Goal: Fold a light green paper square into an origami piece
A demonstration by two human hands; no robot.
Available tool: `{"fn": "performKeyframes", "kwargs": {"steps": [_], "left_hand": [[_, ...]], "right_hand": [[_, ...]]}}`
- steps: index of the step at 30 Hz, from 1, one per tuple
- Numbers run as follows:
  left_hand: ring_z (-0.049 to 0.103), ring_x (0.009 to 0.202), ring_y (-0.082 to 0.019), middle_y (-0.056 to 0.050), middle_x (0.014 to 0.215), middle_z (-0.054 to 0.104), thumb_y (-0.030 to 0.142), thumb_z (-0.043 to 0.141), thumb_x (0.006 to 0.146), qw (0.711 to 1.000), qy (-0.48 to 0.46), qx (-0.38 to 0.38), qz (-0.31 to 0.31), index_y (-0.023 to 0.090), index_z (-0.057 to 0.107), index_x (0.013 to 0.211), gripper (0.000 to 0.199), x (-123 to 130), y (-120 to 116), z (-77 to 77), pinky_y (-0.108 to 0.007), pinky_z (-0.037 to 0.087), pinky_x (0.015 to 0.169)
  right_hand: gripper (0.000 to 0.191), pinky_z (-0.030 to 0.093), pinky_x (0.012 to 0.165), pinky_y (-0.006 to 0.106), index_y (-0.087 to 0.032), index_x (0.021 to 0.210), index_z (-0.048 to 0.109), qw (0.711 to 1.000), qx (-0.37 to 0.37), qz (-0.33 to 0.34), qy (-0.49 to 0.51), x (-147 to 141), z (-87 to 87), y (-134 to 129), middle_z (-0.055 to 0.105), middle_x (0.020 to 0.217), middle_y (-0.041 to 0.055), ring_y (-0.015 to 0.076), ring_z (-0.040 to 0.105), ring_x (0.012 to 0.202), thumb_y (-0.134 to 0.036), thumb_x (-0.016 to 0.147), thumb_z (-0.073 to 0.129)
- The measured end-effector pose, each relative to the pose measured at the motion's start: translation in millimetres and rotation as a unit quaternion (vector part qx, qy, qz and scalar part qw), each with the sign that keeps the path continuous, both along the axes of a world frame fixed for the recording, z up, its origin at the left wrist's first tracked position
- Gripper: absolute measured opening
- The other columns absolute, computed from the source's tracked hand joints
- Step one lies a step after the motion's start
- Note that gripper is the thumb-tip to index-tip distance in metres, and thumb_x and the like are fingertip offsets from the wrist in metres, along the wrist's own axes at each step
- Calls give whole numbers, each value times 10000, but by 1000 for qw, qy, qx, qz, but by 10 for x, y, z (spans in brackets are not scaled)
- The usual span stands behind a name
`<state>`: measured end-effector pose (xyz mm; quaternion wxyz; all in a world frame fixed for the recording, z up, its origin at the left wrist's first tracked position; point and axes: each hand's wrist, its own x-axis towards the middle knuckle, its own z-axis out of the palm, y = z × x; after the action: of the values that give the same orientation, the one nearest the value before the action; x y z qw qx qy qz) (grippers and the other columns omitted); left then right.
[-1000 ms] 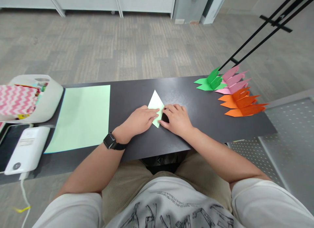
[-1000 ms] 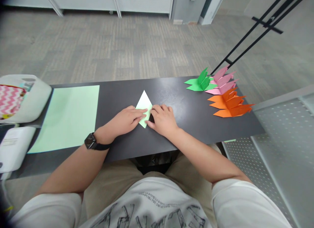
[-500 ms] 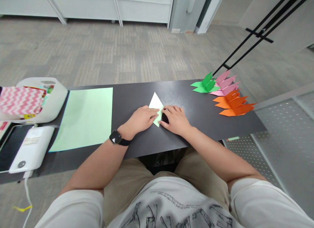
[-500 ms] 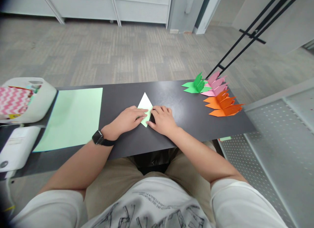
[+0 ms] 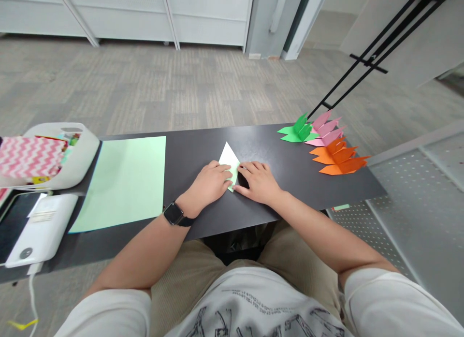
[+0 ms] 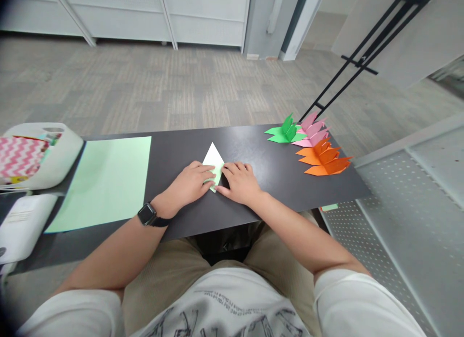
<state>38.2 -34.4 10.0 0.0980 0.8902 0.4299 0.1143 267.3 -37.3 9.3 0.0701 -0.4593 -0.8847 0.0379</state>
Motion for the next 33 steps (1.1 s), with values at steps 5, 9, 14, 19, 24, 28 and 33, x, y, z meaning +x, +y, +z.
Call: {"fn": "performKeyframes", "kwargs": {"steps": [5,9,14,19,24,28,33], "left_hand": [[612,1264,-332,-109,1502,675,344,649,1041,1000,16,9,14,196,785,1159,234,20,-42,34,-508,513,1091],[595,1307,-338,-85,1531,654,404,696,1019,1000,7,-8,21,229,779,1172,247,-16,-34,43,-535,490,1123],[613,1281,-327,-127,1490,627,432,784,952,999,-12,-17,30,241,810,1210,322,-76,-14,25,-511,479,1159],[629,1215,-311,-122,1394,641,427,818,925,999,-24,-26,25,248,824,1229,353,-100,2,18,-493,490,1150],[632,1226,-303,-115,1345,668,402,800,944,999,-26,-40,16,244,809,1254,347,-95,-2,71,-486,479,1165],[659,1230,-291,-103,1316,706,359,797,952,998,-35,-43,6,227,776,1278,353,-161,57,55,-484,463,1193],[650,1317,-303,-118,1424,706,309,822,926,998,-27,-56,4,220,788,1274,361,-292,170,-5,-456,499,1165]], "right_hand": [[569,358,1116,497,-181,1396,678,999,11,1,36,21,-65,53,668,1506,146,337,567,1339,-627,1056,582],[645,349,1128,510,-176,1421,657,999,12,15,41,55,-100,82,664,1513,153,338,573,1345,-679,1019,618],[606,331,1152,536,-192,1432,661,999,0,39,22,115,-38,153,668,1512,154,352,580,1331,-626,1010,664],[395,385,1107,495,-244,1400,699,998,0,52,33,81,24,255,710,1436,116,324,590,1287,-405,1042,653],[351,407,1073,484,-264,1376,735,996,6,70,50,-18,-81,291,723,1382,102,304,585,1233,-344,1088,552],[375,404,1089,485,-276,1426,709,996,8,67,64,-9,-179,276,711,1408,95,297,582,1249,-358,1105,534],[384,389,1089,494,-289,1450,692,996,16,65,51,25,-225,265,696,1451,89,298,581,1267,-369,1113,526]]}}
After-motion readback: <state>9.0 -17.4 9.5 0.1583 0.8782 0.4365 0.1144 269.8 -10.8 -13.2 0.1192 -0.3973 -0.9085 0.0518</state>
